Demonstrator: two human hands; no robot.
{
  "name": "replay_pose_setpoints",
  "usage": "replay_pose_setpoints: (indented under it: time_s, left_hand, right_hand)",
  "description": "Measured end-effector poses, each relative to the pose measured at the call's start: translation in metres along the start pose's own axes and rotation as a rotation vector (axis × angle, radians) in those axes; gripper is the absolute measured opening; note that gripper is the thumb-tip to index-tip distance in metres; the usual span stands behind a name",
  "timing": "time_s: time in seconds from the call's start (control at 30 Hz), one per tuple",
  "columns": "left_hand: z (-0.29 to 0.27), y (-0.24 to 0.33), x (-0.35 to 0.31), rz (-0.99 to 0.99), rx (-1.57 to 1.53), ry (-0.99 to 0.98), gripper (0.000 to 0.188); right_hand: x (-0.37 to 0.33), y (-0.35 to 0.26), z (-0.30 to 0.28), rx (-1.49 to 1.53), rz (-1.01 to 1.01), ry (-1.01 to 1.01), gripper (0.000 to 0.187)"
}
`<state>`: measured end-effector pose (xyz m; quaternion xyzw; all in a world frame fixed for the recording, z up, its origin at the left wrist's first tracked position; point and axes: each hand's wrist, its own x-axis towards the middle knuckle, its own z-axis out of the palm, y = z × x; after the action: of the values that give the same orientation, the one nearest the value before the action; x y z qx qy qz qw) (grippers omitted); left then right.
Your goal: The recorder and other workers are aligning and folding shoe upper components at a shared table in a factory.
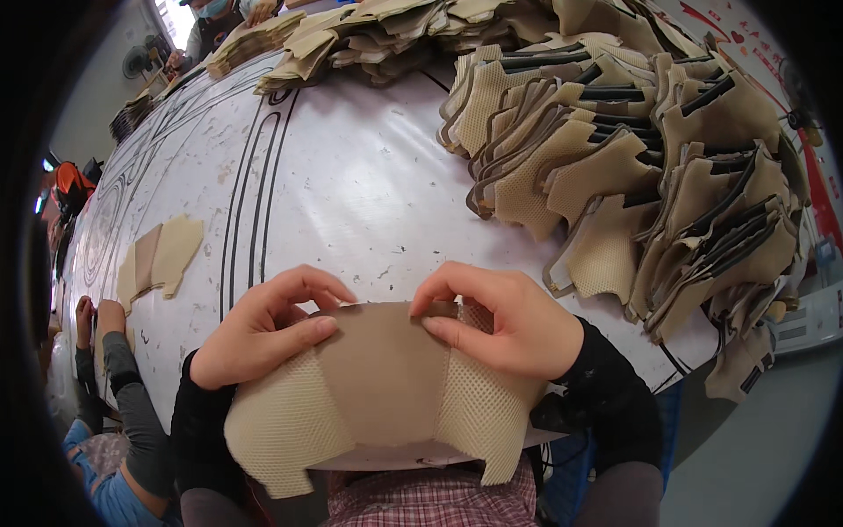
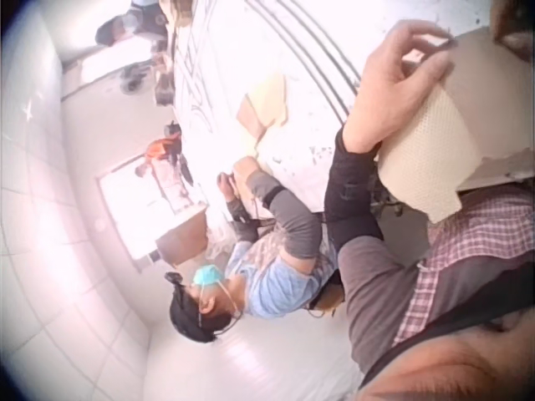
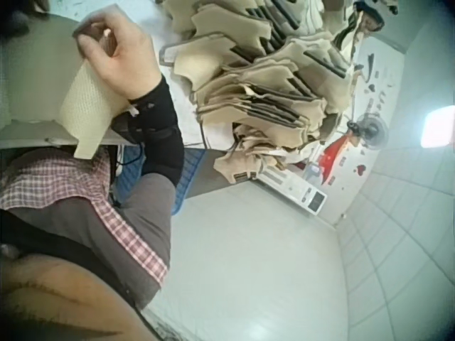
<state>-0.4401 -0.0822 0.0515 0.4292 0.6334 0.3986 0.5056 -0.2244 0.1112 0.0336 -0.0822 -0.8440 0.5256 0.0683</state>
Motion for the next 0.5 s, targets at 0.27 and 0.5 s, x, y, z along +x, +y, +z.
replay_pose_setpoints:
  time_s: [0.27,0.5]
  left_hand:
    - [0.026,-0.009,0.000,0.176,0.569,0.045,0.026]
    - [0.024,-0.017,0.003,0.373,0.740,0.077,0.029]
  right_hand:
    - [-0.005,0.008,-0.003,-0.265,0.006,-0.119,0.018]
    - [-0.002,0.007,0.003,-0.348,0.064,-0.128,0.016]
